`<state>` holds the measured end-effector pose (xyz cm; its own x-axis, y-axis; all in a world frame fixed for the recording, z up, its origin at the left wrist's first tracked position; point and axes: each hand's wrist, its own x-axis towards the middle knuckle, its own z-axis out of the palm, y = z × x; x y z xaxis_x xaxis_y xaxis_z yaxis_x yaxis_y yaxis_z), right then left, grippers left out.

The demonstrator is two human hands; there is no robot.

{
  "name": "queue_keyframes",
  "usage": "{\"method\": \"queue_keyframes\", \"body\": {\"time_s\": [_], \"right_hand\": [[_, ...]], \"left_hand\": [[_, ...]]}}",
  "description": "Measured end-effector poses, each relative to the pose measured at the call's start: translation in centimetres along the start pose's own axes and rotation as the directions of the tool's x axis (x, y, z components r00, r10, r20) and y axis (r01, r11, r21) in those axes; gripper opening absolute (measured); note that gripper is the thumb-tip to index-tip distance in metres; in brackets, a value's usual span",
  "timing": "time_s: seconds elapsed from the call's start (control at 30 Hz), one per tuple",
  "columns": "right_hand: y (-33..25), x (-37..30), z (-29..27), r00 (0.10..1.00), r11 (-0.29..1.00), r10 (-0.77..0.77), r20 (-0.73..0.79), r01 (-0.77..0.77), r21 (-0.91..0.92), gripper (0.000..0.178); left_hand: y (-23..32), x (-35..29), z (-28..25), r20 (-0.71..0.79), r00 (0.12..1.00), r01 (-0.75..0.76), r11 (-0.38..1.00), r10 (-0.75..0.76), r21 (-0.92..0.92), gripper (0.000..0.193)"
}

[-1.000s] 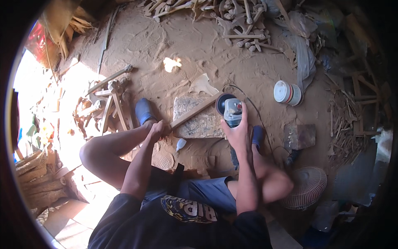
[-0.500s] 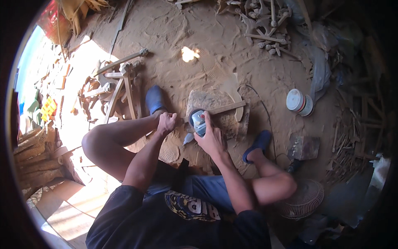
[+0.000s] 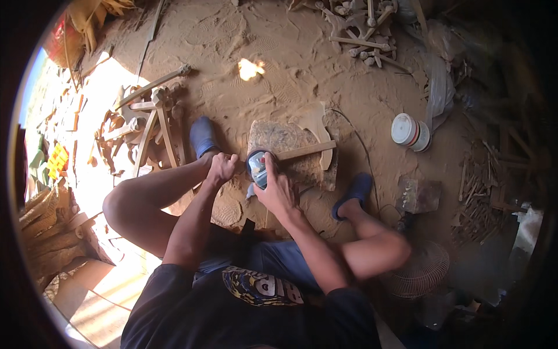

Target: The person sands the surface of a wooden handle using a power sander, turning the handle to reach different sides and wiping away dust by hand.

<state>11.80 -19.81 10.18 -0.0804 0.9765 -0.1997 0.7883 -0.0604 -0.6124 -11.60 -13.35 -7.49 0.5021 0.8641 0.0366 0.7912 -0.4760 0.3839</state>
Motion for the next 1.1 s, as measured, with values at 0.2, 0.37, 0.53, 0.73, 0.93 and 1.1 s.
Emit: {"method": "queue_keyframes", "body": {"time_s": [0.2, 0.37, 0.53, 0.73, 0.93, 1.1], "right_hand": [[2.8, 0.1, -1.4, 0.981, 0.978, 0.181, -0.076, -0.188, -0.091, 0.099], [4.7, 1.1, -5.3, 0.938, 0.930, 0.327, -0.116, -0.341, -0.134, 0.097], [9.0, 1.9, -8.0, 0.900, 0.902, 0.349, -0.262, -0.398, -0.165, 0.097], [7.7, 1.8, -6.0, 0.929, 0.935, 0.321, -0.186, -0.342, -0.096, 0.100], [3.3, -0.5, -2.0, 0.992, 0.993, 0.085, -0.088, -0.078, 0.087, 0.098], [6.9, -1.4, -3.3, 0.958, 0.977, 0.209, -0.197, -0.211, 0.014, 0.097]], "left_hand": [[1.4, 1.7, -2.5, 0.192, 0.977, 0.127, 0.976, -0.092, -0.176, 0.015], [-0.7, 1.3, -2.1, 0.219, 0.974, 0.077, 0.990, -0.051, -0.115, 0.018], [-0.3, 2.4, -2.0, 0.286, 0.958, 0.028, 0.998, -0.011, -0.055, 0.018], [-0.6, 3.0, -2.0, 0.309, 0.951, 0.061, 0.994, -0.032, -0.087, 0.018], [-1.1, 1.6, -3.1, 0.376, 0.926, 0.040, 0.999, -0.027, -0.027, 0.025], [-0.3, 2.1, -3.6, 0.520, 0.839, 0.232, 0.970, -0.158, -0.079, 0.032]]}}
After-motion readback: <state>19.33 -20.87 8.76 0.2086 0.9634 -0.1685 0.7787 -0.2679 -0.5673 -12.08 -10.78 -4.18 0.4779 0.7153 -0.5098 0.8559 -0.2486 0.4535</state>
